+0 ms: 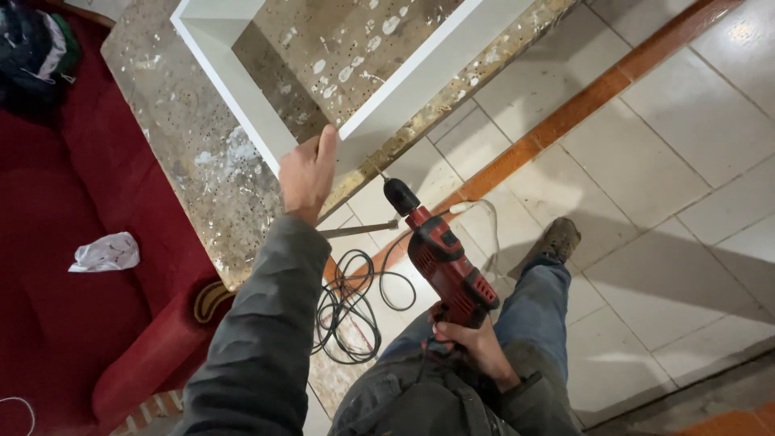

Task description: The person assembles white melamine cabinet boxes on a work table, holding rectangular frames steady and driving screws with a corded drill. They carry panels and finished frames across the tiled floor, stack completed boxes against the wall, and pick up additional panels to continue assembly.

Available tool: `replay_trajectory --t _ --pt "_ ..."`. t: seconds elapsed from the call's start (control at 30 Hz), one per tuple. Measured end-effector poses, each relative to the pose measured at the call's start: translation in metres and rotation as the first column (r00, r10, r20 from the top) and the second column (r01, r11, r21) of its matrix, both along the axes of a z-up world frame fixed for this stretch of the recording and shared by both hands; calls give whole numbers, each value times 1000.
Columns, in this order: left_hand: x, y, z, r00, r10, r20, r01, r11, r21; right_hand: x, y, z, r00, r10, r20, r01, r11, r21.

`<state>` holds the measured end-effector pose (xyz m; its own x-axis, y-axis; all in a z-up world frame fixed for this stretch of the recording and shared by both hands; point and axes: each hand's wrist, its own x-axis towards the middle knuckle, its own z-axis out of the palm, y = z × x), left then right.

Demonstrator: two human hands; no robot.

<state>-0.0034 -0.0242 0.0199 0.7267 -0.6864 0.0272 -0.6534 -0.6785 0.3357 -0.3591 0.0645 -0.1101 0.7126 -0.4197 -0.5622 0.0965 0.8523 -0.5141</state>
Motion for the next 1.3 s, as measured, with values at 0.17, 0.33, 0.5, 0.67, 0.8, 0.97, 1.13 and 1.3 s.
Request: replay_trajectory --t 0.17,0.33,0.5,0.67,0.8,0.97,1.13,1.3 --pt "-10 -20 -6 994 68 -81 -64 996 54 2 -9 11 995 6 97 -4 1000 -22" --pt "-17 -20 -5 990 127 -56 -126 992 22 5 8 -20 994 -82 75 82 997 -7" --pt "-19 -16 -8 990 132 -49 -137 984 -117 6 9 -24 985 -78 151 68 995 67" --pt "-19 -17 -5 984 151 -91 -161 980 -121 10 9 -33 996 -43 80 50 994 -100" --pt "-15 -16 -6 986 155 -62 -160 983 -92 20 7 -35 996 -59 61 64 994 -88" --pt "-18 -15 3 983 162 -81 -167 984 -57 49 -9 -42 998 -46 35 50 993 -102" --pt "-1 -20 -9 998 32 -54 -36 996 -76 55 -27 1 995 -28 92 29 1000 0" --pt "21 -24 -16 992 16 -124 -10 999 48 15 -10 5 994 11 112 -4 998 -61"
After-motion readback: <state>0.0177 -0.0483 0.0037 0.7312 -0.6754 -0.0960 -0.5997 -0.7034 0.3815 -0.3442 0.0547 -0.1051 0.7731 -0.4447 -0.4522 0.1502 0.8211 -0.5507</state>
